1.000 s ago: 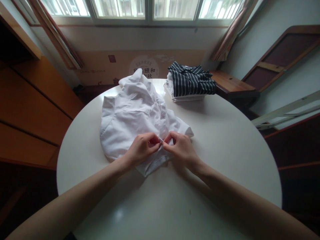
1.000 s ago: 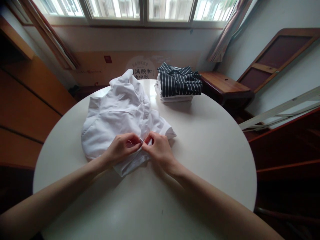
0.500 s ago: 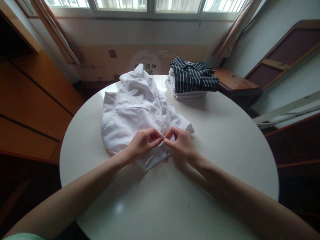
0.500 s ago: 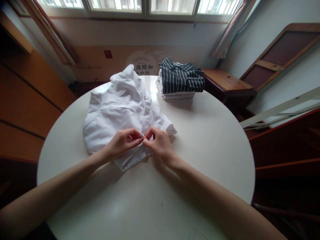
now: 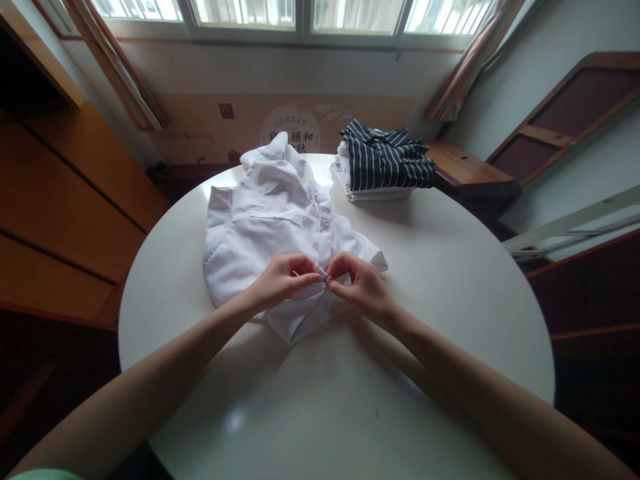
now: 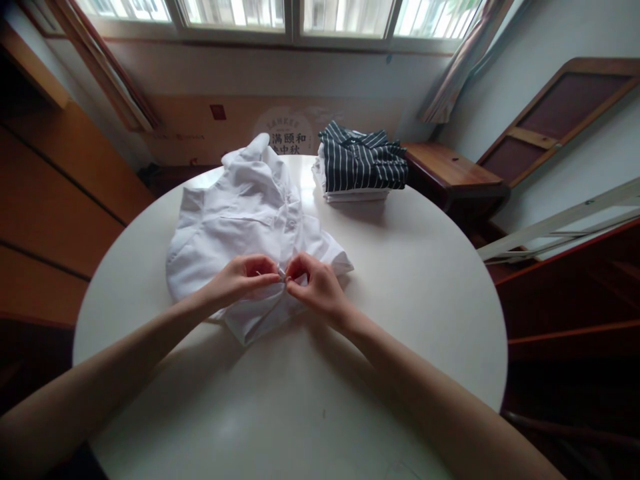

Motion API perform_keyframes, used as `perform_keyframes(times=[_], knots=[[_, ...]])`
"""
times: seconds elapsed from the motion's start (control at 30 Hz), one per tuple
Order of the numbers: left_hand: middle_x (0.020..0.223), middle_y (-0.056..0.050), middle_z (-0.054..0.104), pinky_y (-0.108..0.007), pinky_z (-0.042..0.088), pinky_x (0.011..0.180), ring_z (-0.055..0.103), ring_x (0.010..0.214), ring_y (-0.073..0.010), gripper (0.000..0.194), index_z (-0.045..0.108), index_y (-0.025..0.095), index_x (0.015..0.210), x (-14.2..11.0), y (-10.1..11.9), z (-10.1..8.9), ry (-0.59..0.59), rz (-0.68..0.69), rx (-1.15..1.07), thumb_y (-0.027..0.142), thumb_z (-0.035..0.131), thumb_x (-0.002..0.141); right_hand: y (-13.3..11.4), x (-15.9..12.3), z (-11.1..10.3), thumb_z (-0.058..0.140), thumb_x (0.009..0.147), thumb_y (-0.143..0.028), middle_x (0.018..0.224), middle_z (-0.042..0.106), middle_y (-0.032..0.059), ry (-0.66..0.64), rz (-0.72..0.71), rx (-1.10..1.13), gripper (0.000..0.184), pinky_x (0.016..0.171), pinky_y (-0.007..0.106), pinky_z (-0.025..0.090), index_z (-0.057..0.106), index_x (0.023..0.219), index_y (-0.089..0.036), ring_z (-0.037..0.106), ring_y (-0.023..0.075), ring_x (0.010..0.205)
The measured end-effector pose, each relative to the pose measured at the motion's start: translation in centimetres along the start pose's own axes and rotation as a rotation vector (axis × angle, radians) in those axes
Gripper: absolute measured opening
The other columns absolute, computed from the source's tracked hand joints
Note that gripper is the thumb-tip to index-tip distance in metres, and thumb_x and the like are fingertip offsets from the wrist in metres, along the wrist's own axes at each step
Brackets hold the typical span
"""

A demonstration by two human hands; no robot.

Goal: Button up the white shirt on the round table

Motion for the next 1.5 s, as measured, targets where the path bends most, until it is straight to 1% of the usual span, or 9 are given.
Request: perform_keyframes(times=[0.13,0.33,0.5,0.77,0.87,1.07,1.27,1.37,1.5], knots=[[0.064,0.001,0.054,-0.017,0.035,0.050,0.045,0.057,-0.0059,0.026,0.057,0.011,0.071,0.0,0.2,0.1,0.018,0.100,0.117,0.037,0.060,0.069,0.2,0.1,0.0,0.055,0.067,-0.013,0.068,0.055,-0.0013,0.008,0.009,0.062,0.006,0.062,0.023,0.041,0.052,0.071,-0.017,0.051,0.0101,0.065],[0.067,-0.001,0.057,-0.017,0.036,0.051,0.047,0.059,-0.0068,0.025,0.059,0.010,0.071,-0.1,0.1,0.1,0.002,0.097,0.137,0.036,0.059,0.070,0.2,0.1,0.0,0.056,0.067,-0.013,0.067,0.053,-0.0023,0.031,0.037,0.166,0.007,0.060,0.022,0.040,0.051,0.068,-0.017,0.050,0.0094,0.064],[0.062,0.000,0.053,-0.016,0.032,0.047,0.043,0.055,-0.0052,0.029,0.061,0.010,0.071,-0.1,0.1,0.3,-0.026,0.081,0.089,0.038,0.057,0.072,0.3,0.0,0.3,0.055,0.067,-0.011,0.068,0.054,-0.0021,0.020,-0.011,0.118,0.009,0.060,0.022,0.040,0.050,0.068,-0.018,0.051,0.0096,0.065],[0.056,0.004,0.045,-0.015,0.028,0.039,0.037,0.045,-0.0035,0.028,0.058,0.011,0.073,-0.1,-0.6,0.1,-0.014,-0.163,-0.086,0.038,0.061,0.067,-0.5,-0.3,0.3,0.051,0.069,-0.009,0.068,0.056,-0.0021,0.028,-0.167,-0.145,0.010,0.059,0.021,0.041,0.049,0.072,-0.019,0.053,0.0090,0.062],[0.057,0.004,0.044,-0.015,0.027,0.039,0.037,0.045,-0.0035,0.029,0.057,0.012,0.075,-0.1,-0.7,0.1,-0.042,-0.182,-0.134,0.039,0.062,0.066,-1.2,-0.6,0.2,0.052,0.069,-0.011,0.069,0.057,-0.0014,0.041,-0.185,-0.247,0.009,0.060,0.022,0.041,0.050,0.073,-0.019,0.053,0.0099,0.063],[0.059,0.004,0.046,-0.016,0.029,0.044,0.038,0.049,-0.0037,0.024,0.057,0.012,0.073,-0.4,0.2,-0.3,-0.170,-0.077,-0.130,0.035,0.061,0.068,-1.8,-0.9,-0.6,0.051,0.072,-0.015,0.070,0.057,-0.0001,0.161,-0.174,-0.333,0.006,0.062,0.026,0.042,0.050,0.074,-0.020,0.053,0.0125,0.065],[0.064,0.002,0.052,-0.019,0.035,0.054,0.045,0.058,-0.0067,0.019,0.057,0.013,0.069,-1.6,1.9,0.4,-0.471,-0.043,0.004,0.031,0.062,0.068,-1.4,-0.2,-2.4,0.048,0.073,-0.011,0.076,0.059,0.0018,0.373,-0.127,-0.338,0.011,0.070,0.029,0.045,0.052,0.079,-0.019,0.055,0.0138,0.071],[0.064,0.002,0.051,-0.019,0.034,0.053,0.044,0.058,-0.0071,0.019,0.057,0.013,0.070,-1.8,1.8,0.9,-0.530,0.017,0.114,0.032,0.059,0.070,-1.3,0.0,-2.1,0.046,0.075,-0.011,0.095,0.059,0.0057,0.282,-0.188,-0.378,0.025,0.081,0.035,0.045,0.053,0.098,-0.020,0.054,0.0169,0.090],[0.056,0.004,0.042,-0.019,0.027,0.046,0.036,0.051,-0.0056,0.020,0.050,0.013,0.063,-1.6,1.2,1.5,-0.496,0.140,0.273,0.029,0.052,0.075,-1.0,-0.2,-0.5,0.043,0.073,-0.003,0.130,0.039,0.0060,0.002,-0.305,-0.540,0.049,0.096,0.046,0.035,0.047,0.116,-0.027,0.033,0.0221,0.121]])
Point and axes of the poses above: each hand's wrist, its own x-axis towards the middle knuckle, its own z-axis out of the palm, y = z × x, the point moved 4 cm from there along x, towards the middle knuckle
